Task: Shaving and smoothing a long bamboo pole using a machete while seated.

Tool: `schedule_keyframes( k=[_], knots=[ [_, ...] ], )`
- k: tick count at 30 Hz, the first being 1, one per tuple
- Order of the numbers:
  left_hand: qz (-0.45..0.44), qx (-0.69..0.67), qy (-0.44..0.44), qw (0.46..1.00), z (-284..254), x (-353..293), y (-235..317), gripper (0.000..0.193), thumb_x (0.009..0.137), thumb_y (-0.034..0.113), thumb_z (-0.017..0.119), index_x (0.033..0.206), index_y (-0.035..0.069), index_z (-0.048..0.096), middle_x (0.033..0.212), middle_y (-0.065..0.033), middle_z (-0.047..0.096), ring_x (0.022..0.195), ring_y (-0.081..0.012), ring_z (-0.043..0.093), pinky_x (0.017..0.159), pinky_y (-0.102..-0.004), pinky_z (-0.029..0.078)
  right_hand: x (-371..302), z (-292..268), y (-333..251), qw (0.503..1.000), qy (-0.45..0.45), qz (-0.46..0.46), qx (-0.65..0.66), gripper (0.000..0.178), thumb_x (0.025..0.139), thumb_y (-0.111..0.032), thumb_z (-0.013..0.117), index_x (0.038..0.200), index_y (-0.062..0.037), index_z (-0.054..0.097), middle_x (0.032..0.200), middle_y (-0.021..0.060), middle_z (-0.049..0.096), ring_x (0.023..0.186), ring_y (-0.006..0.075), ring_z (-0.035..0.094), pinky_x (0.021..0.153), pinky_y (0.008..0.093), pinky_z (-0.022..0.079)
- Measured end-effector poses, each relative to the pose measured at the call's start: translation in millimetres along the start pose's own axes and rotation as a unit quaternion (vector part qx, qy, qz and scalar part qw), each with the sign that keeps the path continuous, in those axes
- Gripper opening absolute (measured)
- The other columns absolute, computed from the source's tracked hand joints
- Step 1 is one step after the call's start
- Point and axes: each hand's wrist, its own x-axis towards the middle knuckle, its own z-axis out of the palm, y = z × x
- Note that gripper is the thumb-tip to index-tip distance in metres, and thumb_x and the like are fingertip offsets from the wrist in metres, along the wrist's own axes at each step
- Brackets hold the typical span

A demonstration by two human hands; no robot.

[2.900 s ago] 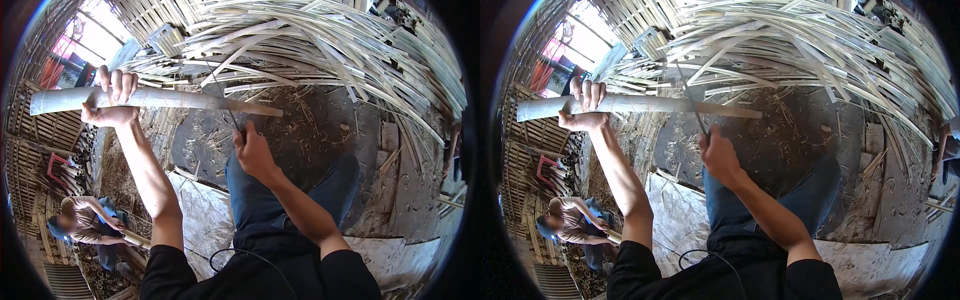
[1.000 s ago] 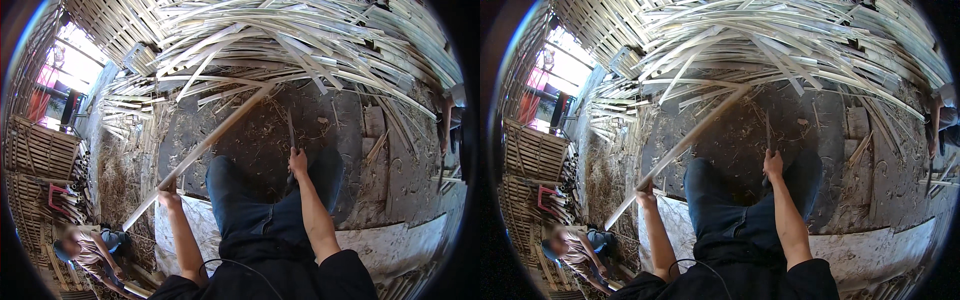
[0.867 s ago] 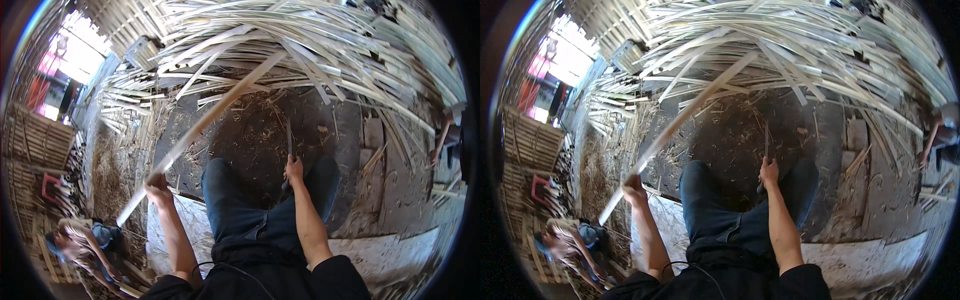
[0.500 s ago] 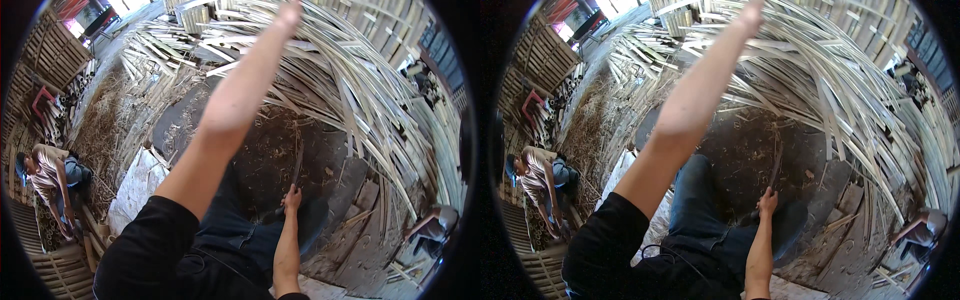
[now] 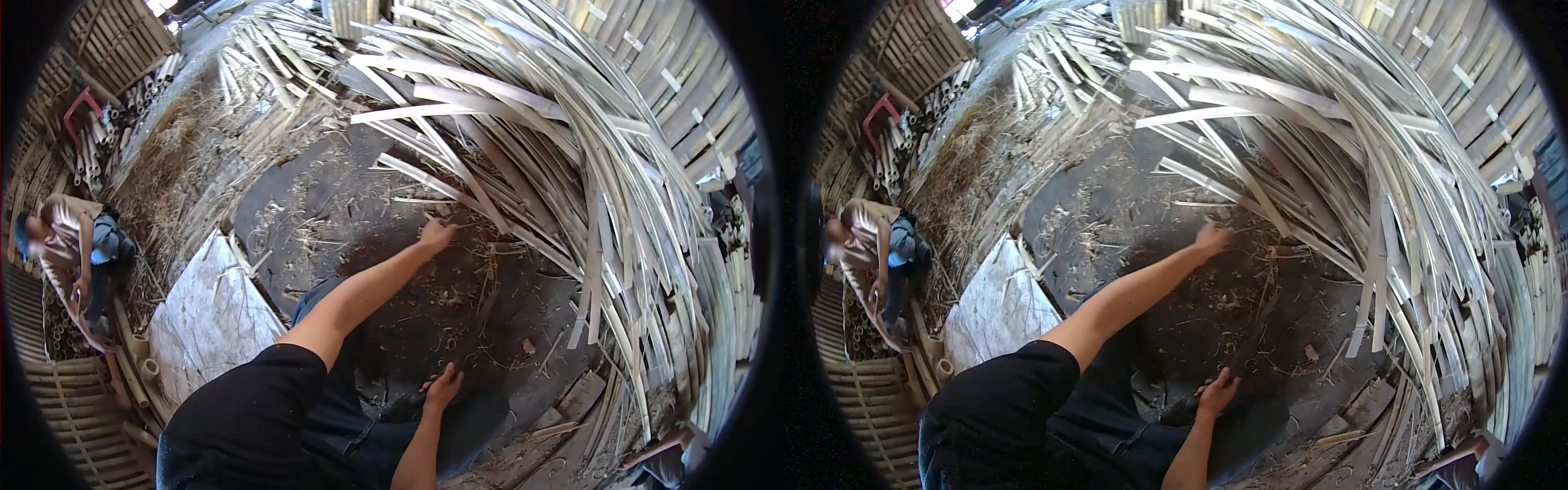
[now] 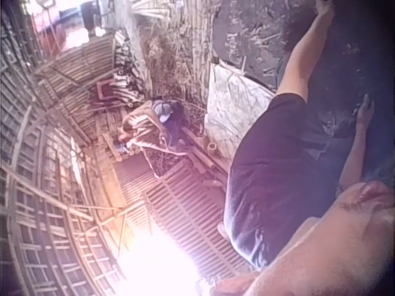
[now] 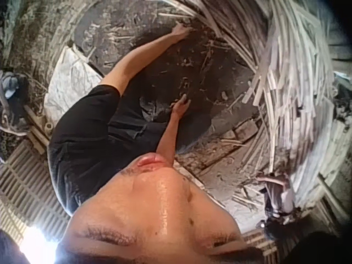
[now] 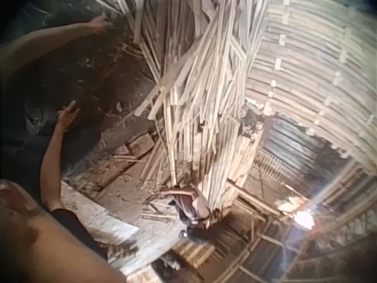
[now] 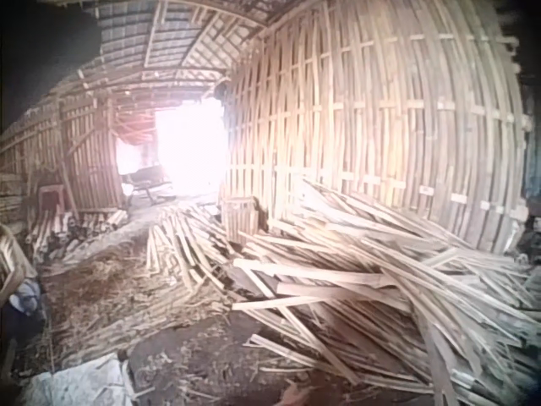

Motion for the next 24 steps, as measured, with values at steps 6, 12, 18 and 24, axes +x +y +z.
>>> schedule_keyframes(
  k=[6,12,18,24],
  knots=[
    [0.021,-0.012,0.1,0.995,30,64,13,0.052,0.091,0.031,0.068,0.13,0.001,0.055,0.112,-0.0191,0.065,0.104,-0.0325,0.063,0.093,-0.0452,0.051,6,0,3,1.0,0.007,0.012,0.008,0.071,0.102,-0.045,0.052,0.151,-0.001,0.027,0.071,0.0116,0.055,0.039,0.0171,0.048,0.036,0.0333,0.04],
    [0.179,0.259,0.174,0.933,43,104,45,0.064,0.092,0.037,0.066,0.141,0.002,0.044,0.147,-0.0207,0.042,0.138,-0.0357,0.04,0.11,-0.0499,0.038,0,1,-3,0.999,0.042,0.02,0.008,0.05,0.102,-0.045,0.051,0.126,-0.0018,0.043,0.069,0.0082,0.052,0.041,0.0147,0.047,0.038,0.0303,0.04],
    [0.097,0.274,0.131,0.948,65,106,74,0.077,0.091,0.049,0.065,0.142,-0.003,0.041,0.142,-0.023,0.048,0.139,-0.0383,0.037,0.112,-0.0491,0.036,7,-5,3,1.0,0.031,0.003,-0.001,0.039,0.103,-0.044,0.051,0.11,-0.0051,0.046,0.067,0.0058,0.049,0.042,0.0136,0.046,0.039,0.0294,0.04],
    [-0.051,0.086,0.147,0.984,64,143,77,0.079,0.078,0.034,0.083,0.133,-0.004,0.041,0.126,-0.027,0.061,0.114,-0.042,0.06,0.1,-0.0439,0.051,4,-4,5,0.999,0.039,0.003,0.001,0.039,0.104,-0.043,0.048,0.114,-0.0047,0.046,0.066,0.0057,0.049,0.041,0.0135,0.045,0.036,0.0271,0.038]
  ],
)
